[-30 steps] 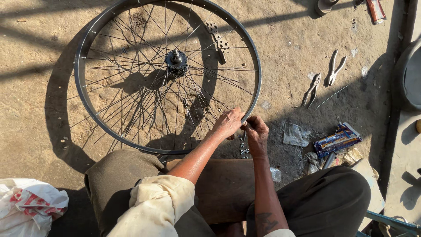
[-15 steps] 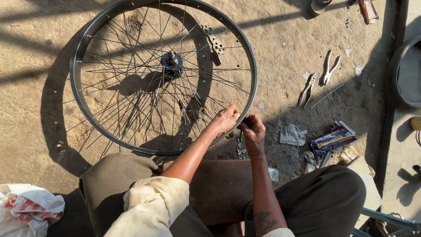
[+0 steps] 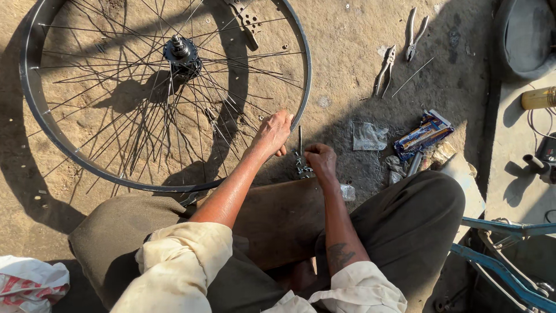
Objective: The person sits on the ground with a bicycle wheel across their lap and threads spokes through the hub, seating each spoke end into the rim holes and working around the rim by hand. They rotate the wheel as they go and near the end lift and turn the wheel to work on the other side.
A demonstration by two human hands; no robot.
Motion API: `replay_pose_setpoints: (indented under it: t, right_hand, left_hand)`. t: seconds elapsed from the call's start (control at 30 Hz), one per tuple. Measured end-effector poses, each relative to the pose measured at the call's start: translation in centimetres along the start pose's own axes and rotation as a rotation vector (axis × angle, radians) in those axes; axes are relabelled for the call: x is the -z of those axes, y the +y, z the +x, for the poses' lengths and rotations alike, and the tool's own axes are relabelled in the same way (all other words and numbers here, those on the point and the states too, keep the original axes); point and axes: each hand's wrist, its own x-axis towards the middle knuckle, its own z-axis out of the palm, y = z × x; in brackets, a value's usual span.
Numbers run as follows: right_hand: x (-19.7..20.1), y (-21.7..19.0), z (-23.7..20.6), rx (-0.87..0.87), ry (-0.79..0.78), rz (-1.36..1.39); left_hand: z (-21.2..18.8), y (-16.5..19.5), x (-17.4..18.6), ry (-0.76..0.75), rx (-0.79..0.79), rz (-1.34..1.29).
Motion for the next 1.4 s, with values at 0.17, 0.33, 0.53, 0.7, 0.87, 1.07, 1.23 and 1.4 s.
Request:
replay_pose_setpoints:
  t: [0.17,0.33,0.53,0.7,0.87,1.07,1.23,1.4]
  right_hand:
    - [-3.8,-1.2,-0.9,0.308,0.060,-0.514]
    - [-4.3,-2.1,-1.4,0.249,0.035,-0.648]
    - [-3.3,-0.6,-1.2,0.251,0.111,-0.645]
    - [-3.9,0.6,-0.4,0.204,0.087,-0.703]
    - [-3.8,2.0,-0.1,0.284,0.159,-0.608]
    - [-3.3,0.3,-1.3,0.310,0.169,0.030]
    - [-2.9,-4.6,-2.9,0.179,0.008,0.597]
    - [-3.0,-8.7,-4.3,0.061,-0.052,0.766]
  left_hand:
    - [0.2,-0.1,0.2,-0.005,-0.028,-0.035]
    - [0.1,-0.3,0.0,0.025,0.032,0.032]
    - [0.7,-0.2,0.2,-0.019,0.012,-0.142]
    - [0.8,-0.5,-0.1,0.035,-0.006,-0.041]
    - [1.1,-0.8,-0.1,0.023,-0.024,-0.097]
    - [0.9,-0.5,-0.1,0.030,0.010,-0.151]
    - [0.9,-0.2,0.1,0.071,0.009,-0.008]
    - [1.2,-0.9,-0.2,0.054,-0.022,-0.031]
